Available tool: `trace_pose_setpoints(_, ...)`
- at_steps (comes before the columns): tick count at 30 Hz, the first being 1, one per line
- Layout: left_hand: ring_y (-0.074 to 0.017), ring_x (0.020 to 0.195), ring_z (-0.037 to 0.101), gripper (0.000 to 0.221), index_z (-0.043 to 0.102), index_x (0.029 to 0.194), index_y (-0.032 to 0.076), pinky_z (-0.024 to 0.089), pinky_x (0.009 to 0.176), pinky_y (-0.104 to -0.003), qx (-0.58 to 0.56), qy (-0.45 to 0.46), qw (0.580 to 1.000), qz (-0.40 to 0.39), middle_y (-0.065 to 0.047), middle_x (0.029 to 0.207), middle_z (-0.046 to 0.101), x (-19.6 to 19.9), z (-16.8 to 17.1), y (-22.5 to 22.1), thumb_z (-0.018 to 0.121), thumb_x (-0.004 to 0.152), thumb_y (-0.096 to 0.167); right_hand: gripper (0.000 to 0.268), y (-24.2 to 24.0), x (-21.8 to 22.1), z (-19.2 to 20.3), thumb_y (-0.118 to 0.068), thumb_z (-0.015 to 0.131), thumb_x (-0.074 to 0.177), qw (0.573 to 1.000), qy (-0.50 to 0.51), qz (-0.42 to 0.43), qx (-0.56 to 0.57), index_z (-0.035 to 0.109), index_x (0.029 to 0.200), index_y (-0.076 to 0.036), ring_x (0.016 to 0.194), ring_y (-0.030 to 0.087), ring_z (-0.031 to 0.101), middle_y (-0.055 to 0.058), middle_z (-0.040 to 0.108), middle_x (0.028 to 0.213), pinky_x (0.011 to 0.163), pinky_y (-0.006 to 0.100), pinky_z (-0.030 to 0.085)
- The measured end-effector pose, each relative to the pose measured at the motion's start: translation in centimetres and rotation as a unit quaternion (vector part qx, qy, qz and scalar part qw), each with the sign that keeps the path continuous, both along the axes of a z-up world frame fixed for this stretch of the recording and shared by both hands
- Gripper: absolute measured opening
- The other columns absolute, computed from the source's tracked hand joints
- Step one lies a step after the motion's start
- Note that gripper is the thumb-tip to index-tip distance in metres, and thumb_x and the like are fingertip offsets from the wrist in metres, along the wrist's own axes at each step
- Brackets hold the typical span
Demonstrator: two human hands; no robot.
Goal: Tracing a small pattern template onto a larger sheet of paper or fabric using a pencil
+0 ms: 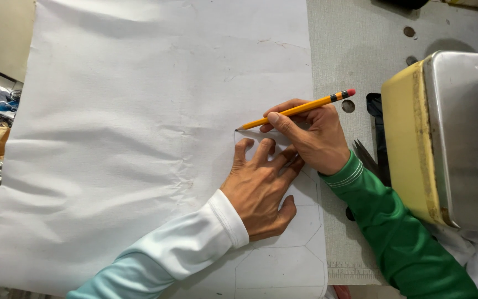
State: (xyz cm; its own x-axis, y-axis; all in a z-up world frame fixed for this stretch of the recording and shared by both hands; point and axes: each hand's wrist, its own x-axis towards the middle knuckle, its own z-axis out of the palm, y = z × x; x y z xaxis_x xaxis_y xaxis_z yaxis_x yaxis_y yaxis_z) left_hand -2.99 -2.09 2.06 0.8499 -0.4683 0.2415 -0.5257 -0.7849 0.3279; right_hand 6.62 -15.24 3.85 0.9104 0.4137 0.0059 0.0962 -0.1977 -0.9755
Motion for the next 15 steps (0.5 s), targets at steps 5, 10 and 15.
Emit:
trace_pose_setpoints(5, -0.0370, 0.118, 0.046, 0.073, 0.053, 0.142, 0.006, 0.028, 0.102, -0.062, 0.018, -0.010, 1.000, -0.003, -0.011, 0.142, 0.052, 0.0, -0.2, 0.1, 0.050, 0.079, 0.043, 0.014, -0.9, 0.1, 1.0, -0.015, 0.067, 0.097, 0.994, -0.086, -0.003, -0.068, 0.073, 0.096, -0.002, 0.078, 0.017, 0.079, 0.012, 0.078, 0.082, 0.073, 0.024, 0.064)
trace_pose_setpoints(10, -0.0379, 0.122, 0.045, 0.073, 0.054, 0.143, 0.008, 0.029, 0.102, -0.063, 0.030, -0.026, 0.999, -0.005, -0.012, 0.150, 0.048, -0.1, -0.5, 0.1, 0.050, 0.080, 0.044, 0.014, -2.0, 0.1, 1.6, -0.015, 0.068, 0.096, 0.978, -0.149, -0.043, -0.138, 0.075, 0.088, -0.005, 0.074, 0.013, 0.078, 0.007, 0.078, 0.077, 0.071, 0.023, 0.060)
trace_pose_setpoints(15, -0.0358, 0.119, 0.047, 0.073, 0.052, 0.145, 0.008, 0.029, 0.102, -0.060, 0.036, -0.035, 0.999, -0.004, -0.010, 0.154, 0.047, -0.1, 0.0, 0.1, 0.050, 0.081, 0.042, 0.017, -3.2, -0.1, 2.0, -0.020, 0.067, 0.092, 0.943, -0.201, -0.094, -0.250, 0.078, 0.081, -0.015, 0.051, 0.002, 0.042, -0.005, 0.076, 0.068, 0.050, 0.021, 0.038)
